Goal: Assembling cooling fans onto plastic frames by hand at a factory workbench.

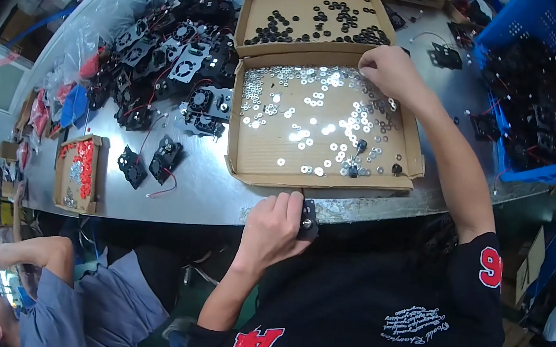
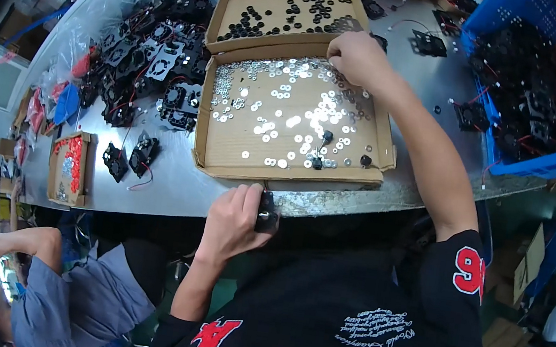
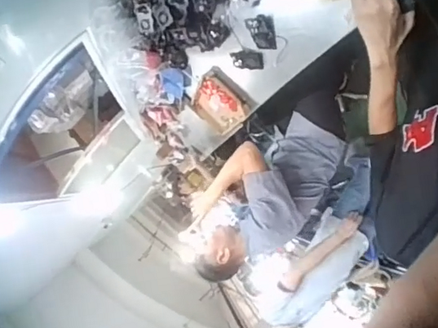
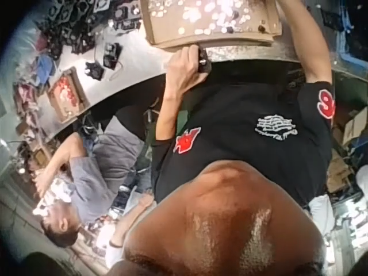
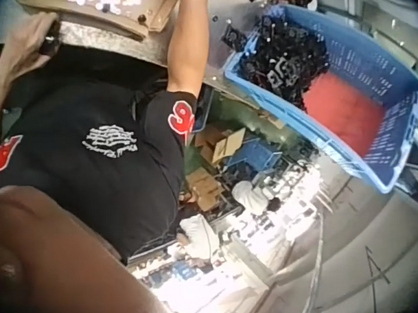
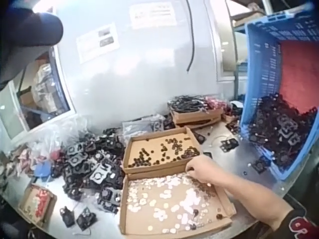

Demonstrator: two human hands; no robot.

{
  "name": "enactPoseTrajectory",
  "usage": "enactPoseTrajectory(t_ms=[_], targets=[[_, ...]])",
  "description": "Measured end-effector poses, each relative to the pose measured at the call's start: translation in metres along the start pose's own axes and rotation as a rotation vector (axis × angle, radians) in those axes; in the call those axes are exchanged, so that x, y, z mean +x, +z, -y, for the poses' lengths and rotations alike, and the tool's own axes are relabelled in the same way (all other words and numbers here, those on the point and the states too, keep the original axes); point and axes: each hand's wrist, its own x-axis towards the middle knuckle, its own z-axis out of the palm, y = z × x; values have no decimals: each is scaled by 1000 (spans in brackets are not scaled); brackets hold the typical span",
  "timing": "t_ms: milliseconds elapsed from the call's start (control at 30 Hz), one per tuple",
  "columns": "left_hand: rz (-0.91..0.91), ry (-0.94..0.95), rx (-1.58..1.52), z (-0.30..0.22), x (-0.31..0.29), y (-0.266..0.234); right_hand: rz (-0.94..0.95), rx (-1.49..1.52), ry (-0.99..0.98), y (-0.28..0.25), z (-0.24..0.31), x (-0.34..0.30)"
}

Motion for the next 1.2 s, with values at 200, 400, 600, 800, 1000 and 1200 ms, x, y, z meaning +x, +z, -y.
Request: enactPoseTrajectory(t_ms=[200, 400, 600, 800, 1000, 1200], targets=[[19, 31, -25, 6, -4, 2, 110, -136, 20, 14, 27, 16], [10, 54, -63, 8, -4, 7, 87, -26, -248, 27, 47, 32], [-3, 71, -37, 8, -3, 6, 35, -213, -509, 60, 74, 43], [70, 27, -83, 8, -6, 1, 305, -383, -392, 44, 109, 54], [134, 17, -112, 8, -3, -6, 423, -429, -274, 40, 112, 71], [151, 0, -74, 5, 0, -19, 163, 88, -201, 26, 82, 30]])
